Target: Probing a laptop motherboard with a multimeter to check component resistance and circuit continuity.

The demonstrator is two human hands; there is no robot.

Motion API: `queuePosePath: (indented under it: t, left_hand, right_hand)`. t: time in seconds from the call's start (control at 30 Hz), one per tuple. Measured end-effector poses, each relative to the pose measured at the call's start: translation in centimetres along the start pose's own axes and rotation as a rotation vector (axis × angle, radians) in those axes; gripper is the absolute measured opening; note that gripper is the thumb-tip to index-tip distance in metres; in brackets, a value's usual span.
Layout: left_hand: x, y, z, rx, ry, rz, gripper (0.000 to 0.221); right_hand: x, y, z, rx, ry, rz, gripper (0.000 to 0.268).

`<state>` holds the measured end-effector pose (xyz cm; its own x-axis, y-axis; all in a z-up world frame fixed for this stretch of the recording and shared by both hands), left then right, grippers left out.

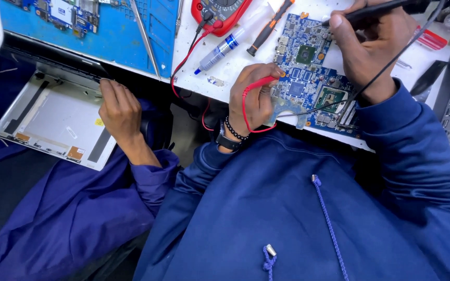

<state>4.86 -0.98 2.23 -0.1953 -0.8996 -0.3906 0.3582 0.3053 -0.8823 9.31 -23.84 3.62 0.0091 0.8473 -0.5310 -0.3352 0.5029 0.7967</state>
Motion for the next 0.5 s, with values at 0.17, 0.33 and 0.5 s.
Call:
queuePosePath:
  t: [0.17,0.33,0.5]
  left_hand:
    - [-0.8,-1.6,0.5,0.08,-0.001,-0.019,0.016]
    - [-1.2,-4.7,1.0,0.173,0.019,0.129,0.029]
    - [-0.7,-5.2,1.3,0.191,0.08,0.203,0.033]
  right_hand:
    - [-0.2,-0.2,-0.3,-0.076,-0.115,0.119,0.029]
    - [-0.3,0.9,-0.6,-0.236,-0.101,0.023,0.043]
    - [-1.2,4.7,-0.3,-0.199,-0.093,0.254,0.019]
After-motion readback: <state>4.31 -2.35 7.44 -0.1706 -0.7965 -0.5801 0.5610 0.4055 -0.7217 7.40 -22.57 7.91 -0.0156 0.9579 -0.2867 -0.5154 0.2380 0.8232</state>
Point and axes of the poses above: each hand's wrist, its own z-axis towards the middle knuckle, its own x-axis out of the palm, y = z × x, the point moved 5 cm from there along z, towards the middle knuckle, and after that the axes turned 8 degrees about y, right-handed, at the moved point
